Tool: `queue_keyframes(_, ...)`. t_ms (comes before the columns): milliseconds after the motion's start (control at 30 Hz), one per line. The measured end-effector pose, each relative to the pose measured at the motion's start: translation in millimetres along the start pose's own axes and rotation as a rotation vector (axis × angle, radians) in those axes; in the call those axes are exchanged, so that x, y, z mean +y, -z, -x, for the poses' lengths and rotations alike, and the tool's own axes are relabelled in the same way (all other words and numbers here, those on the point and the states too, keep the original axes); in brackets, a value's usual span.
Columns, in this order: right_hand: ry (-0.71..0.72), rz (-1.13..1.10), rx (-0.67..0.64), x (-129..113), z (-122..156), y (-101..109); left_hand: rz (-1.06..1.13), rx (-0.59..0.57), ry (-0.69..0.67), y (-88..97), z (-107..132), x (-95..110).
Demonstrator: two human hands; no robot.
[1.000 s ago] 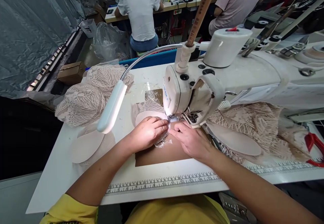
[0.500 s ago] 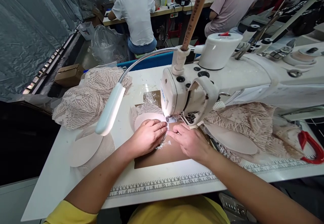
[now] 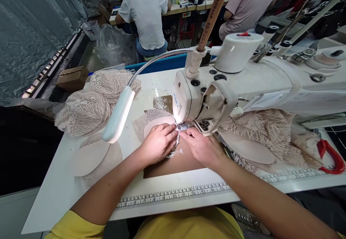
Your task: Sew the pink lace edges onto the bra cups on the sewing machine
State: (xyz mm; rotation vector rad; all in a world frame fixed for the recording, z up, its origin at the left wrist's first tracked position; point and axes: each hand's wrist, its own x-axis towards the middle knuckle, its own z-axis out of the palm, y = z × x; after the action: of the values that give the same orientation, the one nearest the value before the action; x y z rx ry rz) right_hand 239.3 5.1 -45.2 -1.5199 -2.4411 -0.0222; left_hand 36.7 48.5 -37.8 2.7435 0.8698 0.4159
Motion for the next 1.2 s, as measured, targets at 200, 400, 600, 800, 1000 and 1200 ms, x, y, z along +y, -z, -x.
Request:
queue_keyframes(200, 0.081, -0.137, -0.03, 6, 5, -1, 0.149, 0.046, -0.037, 16.1, 10, -11)
queue_keyframes(400, 0.18, -0.241, -0.002, 9, 8, -6, 0.147, 0.043, -0.119, 13.1, 12, -10)
queue_keyframes(600, 0.178, -0.281, 0.036, 8, 8, -3, 0.007, 0.003, -0.156, 6.2, 11, -6)
queue_keyframes(800, 0.19, -0.201, -0.041, 3, 7, -3, -0.022, -0.016, -0.145, 4.3, 11, -6)
queue_keyframes(1000, 0.195, -0.119, -0.046, -2, 5, 0, -0.156, -0.043, -0.143, -1.3, 5, -8)
queue_keyframes(1200, 0.209, -0.118, -0.017, -1, 5, 4, -0.136, -0.075, -0.058, -1.6, 0, -5)
